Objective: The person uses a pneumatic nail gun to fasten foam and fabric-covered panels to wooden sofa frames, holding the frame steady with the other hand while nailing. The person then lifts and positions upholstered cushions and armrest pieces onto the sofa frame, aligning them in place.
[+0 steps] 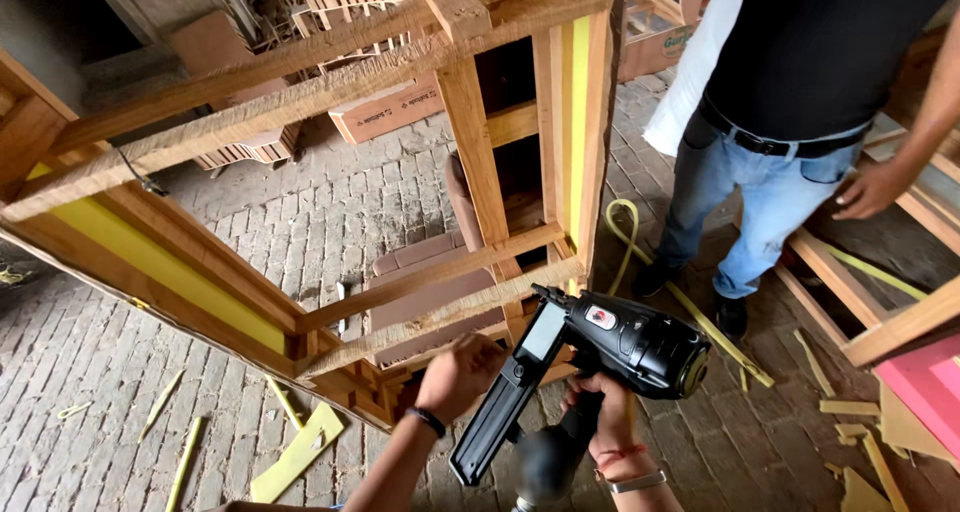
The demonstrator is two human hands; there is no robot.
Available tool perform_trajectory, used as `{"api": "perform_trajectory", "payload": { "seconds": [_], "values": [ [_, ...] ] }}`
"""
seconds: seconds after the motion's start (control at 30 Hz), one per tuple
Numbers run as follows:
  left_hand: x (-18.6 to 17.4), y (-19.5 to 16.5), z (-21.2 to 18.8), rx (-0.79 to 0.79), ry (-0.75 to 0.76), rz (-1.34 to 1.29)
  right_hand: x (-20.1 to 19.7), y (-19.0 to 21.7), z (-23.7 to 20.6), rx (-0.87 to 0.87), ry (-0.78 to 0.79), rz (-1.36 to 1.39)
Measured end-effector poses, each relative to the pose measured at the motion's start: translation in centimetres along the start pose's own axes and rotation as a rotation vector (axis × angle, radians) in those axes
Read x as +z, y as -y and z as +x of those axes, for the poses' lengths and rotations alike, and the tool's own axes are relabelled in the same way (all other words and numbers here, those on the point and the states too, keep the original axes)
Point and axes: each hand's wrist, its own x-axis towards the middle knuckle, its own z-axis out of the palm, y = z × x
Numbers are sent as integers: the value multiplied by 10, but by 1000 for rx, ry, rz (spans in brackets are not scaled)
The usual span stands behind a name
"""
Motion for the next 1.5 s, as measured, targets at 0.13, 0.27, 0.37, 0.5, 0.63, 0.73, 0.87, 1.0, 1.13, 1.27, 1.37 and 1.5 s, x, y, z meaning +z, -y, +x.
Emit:
{"api": "perform_trajectory", "payload": {
  "seconds": [0.13,0.27,0.37,0.5,0.63,0.73,0.87,1.0,1.13,1.27,1.37,1.5],
  "values": [
    [-60,-3,64,252,-252,322,18,-7,42,-92,114,-33],
    [-137,-21,135,517,-629,553,42,-28,101,-105,187,2],
    [-197,-44,173,634,-938,678,62,-42,149,-224,52,-85],
    [-236,-59,224,533,-1109,825,101,-48,225,-203,100,-68],
    [-222,-44,238,509,-1109,807,141,-42,275,-218,133,33],
    [-212,-34,247,525,-1156,801,157,-43,294,-234,121,15],
    [-213,-32,250,523,-1172,770,152,-41,296,-297,99,-8],
    [-215,-36,247,538,-1164,752,143,-37,294,-236,174,59],
    [-211,-36,250,495,-1197,737,149,-35,309,-256,186,-2],
    [-210,-30,251,505,-1196,760,138,-32,306,-373,144,-95],
    [-213,-25,252,518,-1188,773,105,-32,284,-90,112,-112],
    [-214,-18,266,550,-1222,807,62,-42,236,-185,21,-166]
  ]
}}
